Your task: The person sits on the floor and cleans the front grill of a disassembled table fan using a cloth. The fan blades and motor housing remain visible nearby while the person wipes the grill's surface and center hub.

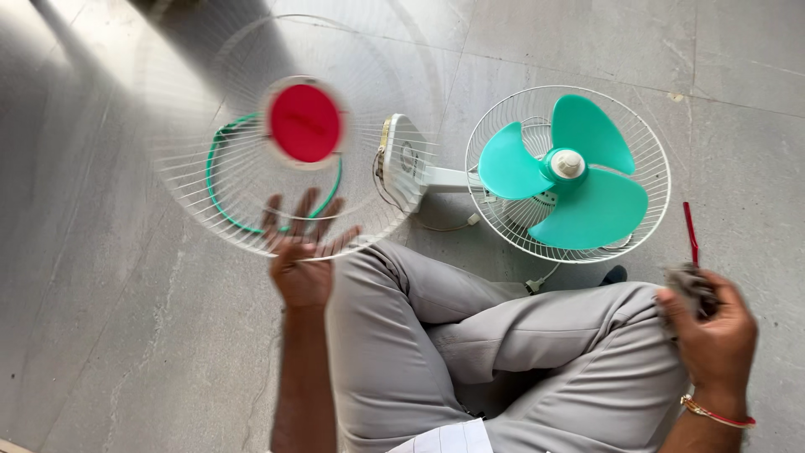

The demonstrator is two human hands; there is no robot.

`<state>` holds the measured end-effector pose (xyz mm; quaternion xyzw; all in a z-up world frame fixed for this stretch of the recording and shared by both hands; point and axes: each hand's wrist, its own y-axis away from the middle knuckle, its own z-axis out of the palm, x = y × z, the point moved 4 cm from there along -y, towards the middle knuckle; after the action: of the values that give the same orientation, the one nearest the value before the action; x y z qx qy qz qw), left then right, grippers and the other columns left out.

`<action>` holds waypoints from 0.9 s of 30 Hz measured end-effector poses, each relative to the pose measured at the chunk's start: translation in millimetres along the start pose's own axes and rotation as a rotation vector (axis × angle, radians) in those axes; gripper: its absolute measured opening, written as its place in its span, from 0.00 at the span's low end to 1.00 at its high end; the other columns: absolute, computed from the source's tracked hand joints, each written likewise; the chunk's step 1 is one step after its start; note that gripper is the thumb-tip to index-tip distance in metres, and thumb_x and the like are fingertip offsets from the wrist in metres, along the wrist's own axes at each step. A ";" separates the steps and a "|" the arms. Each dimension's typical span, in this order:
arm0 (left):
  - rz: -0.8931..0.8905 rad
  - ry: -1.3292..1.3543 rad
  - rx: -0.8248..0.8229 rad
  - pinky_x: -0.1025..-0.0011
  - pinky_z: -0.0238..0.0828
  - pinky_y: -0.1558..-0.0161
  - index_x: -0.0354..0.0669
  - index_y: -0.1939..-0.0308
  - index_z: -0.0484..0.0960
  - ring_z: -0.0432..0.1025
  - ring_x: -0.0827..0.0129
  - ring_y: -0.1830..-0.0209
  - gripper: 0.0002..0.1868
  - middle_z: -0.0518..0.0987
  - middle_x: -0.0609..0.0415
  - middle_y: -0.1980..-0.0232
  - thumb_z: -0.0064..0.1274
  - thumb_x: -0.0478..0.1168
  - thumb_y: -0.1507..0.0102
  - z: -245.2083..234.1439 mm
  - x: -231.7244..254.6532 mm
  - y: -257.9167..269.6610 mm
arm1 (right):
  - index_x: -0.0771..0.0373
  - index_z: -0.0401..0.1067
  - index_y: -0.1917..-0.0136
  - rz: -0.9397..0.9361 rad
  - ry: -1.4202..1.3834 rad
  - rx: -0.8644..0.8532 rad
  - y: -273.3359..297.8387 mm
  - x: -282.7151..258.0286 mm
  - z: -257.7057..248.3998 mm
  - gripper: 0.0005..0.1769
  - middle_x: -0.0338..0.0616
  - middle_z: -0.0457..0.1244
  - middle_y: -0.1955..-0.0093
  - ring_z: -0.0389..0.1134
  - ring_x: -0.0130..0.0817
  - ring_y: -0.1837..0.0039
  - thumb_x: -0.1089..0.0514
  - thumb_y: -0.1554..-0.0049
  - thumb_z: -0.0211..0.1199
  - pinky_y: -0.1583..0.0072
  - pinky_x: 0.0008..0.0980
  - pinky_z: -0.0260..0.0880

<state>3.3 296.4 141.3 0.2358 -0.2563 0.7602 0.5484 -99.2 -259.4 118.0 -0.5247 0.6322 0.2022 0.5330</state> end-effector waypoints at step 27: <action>-0.534 0.226 -0.545 0.34 0.74 0.51 0.48 0.18 0.45 0.67 0.27 0.32 0.54 0.60 0.24 0.23 0.58 0.38 0.44 61.0 -171.3 42.8 | 0.76 0.69 0.33 -0.175 -0.443 -0.182 -90.8 -154.4 20.3 0.12 0.55 0.66 0.54 0.69 0.33 0.55 0.70 0.27 0.50 0.48 0.33 0.71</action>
<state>16.3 123.3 72.3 0.0548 -0.3166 0.5161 0.7940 -28.4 -207.0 275.2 -0.5660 0.4315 0.3213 0.6247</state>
